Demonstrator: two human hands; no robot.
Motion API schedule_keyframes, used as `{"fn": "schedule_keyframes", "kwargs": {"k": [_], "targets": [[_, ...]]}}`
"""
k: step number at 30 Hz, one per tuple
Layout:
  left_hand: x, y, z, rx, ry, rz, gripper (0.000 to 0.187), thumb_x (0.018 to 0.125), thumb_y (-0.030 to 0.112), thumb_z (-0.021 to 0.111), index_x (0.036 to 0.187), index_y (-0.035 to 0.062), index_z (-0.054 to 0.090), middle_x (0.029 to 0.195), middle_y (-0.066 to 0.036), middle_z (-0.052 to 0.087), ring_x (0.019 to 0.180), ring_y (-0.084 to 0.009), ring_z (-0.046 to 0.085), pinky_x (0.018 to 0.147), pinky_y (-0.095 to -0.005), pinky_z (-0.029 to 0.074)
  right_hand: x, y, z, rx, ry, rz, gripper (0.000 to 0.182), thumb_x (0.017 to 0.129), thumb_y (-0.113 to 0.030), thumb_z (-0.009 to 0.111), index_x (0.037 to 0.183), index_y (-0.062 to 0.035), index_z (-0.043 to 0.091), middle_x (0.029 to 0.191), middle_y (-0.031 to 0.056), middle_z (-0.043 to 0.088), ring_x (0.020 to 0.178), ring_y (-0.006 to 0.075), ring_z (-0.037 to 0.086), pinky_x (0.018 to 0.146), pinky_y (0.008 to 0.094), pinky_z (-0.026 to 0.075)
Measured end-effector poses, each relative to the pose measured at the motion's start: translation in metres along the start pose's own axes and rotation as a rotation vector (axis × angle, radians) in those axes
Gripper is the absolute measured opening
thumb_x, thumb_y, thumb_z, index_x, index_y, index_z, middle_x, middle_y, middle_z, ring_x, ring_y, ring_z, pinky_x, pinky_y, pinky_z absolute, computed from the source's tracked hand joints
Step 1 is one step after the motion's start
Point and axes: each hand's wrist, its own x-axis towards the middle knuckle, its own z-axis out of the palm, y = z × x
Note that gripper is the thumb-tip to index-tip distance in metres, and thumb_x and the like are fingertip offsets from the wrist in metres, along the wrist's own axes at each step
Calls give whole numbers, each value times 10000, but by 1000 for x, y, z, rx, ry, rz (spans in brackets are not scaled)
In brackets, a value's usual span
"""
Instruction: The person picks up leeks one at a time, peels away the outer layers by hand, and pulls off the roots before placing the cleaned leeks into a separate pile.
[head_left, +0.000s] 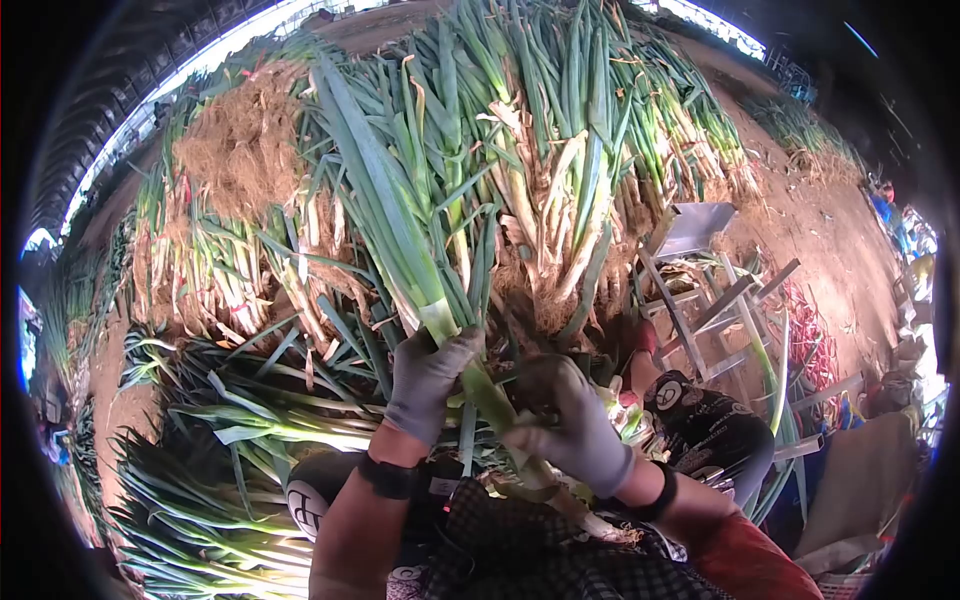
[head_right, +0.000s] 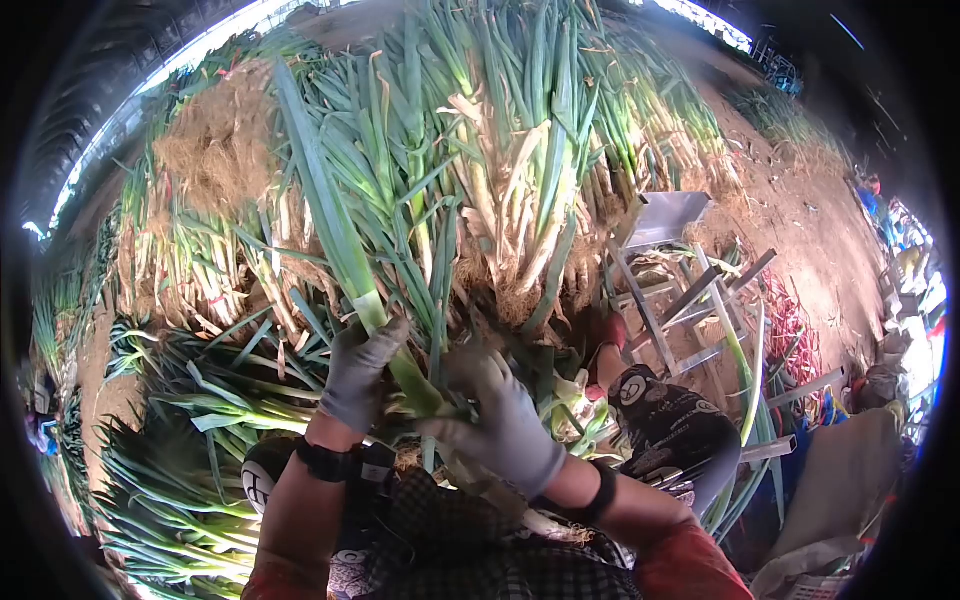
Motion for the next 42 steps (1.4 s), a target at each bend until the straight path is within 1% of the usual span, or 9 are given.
{"fn": "schedule_keyframes", "kwargs": {"k": [6, 11, 15, 21, 25, 29, 31, 33, 42], "targets": [[-3, 1, -4, 14, 3, 88, 281, 823, 74, 701, 1062, -61, 640, 927, -71, 678, 816, -119, 639, 741, -236, 510, 3, 6, 18, 82, 34, 339, 171, 758, -137, 765, 828, -43, 641, 756, 79, 644, 656, 190, 625, 601, 321, 507], [-3, 1, -8, 53, 19, 102, 271, 812, 64, 689, 1051, -56, 646, 915, -60, 676, 801, -112, 633, 731, -240, 504, -23, -9, 9, -318, -215, -158, 164, 777, -151, 763, 780, -37, 645, 795, 67, 670, 717, 112, 635, 629, 283, 515], [-10, 9, -1, -21, 8, 23, 278, 810, 97, 708, 1044, -43, 653, 901, -40, 671, 787, -99, 621, 716, -238, 497, 13, 1, 10, 136, 147, 56, 175, 752, -136, 764, 799, -25, 637, 800, 92, 645, 721, 174, 636, 622, 311, 508], [-11, 10, -5, 59, 0, 74, 280, 830, 132, 705, 1053, -29, 654, 889, -18, 662, 789, -84, 608, 705, -236, 487, -10, -4, 20, -264, -112, 21, 242, 685, -129, 796, 831, -44, 623, 883, 112, 647, 763, 228, 645, 629, 319, 514], [-12, 8, -8, 77, 5, 109, 273, 849, 162, 694, 1045, -24, 656, 871, -11, 656, 779, -72, 598, 701, -233, 482, -39, -6, 4, -692, -234, -509, 270, 619, -182, 786, 809, -118, 604, 972, 87, 646, 823, 271, 637, 698, 369, 514], [-13, -3, -7, 98, -44, 3, 278, 918, 306, 595, 937, 29, 609, 775, -26, 599, 701, -105, 573, 667, -265, 467, -38, 7, -8, -125, -151, -423, 204, 800, -204, 690, 913, -85, 568, 1012, 83, 591, 916, 187, 583, 765, 305, 485], [-18, -9, 1, 40, -148, -61, 278, 909, 300, 611, 926, 23, 610, 769, -29, 606, 698, -128, 599, 652, -274, 485, -60, 18, -14, 826, -104, 319, 268, 901, -310, 639, 931, -62, 543, 978, 44, 576, 911, 136, 561, 770, 296, 471], [-26, -17, 8, -17, -240, -129, 279, 901, 294, 627, 916, 16, 612, 762, -32, 613, 695, -152, 625, 637, -283, 503, -77, 14, -30, 871, -143, 362, 324, 948, -371, 566, 968, -49, 548, 938, 18, 556, 865, 97, 530, 762, 278, 449], [-22, -37, 22, -453, -76, -248, 366, 928, 488, 545, 884, 126, 522, 734, -28, 582, 622, -200, 583, 590, -343, 482, -125, 25, -62, -117, -80, 231, 525, 749, -334, 785, 1131, -39, 581, 956, 120, 636, 800, 187, 652, 567, 296, 514]]}}
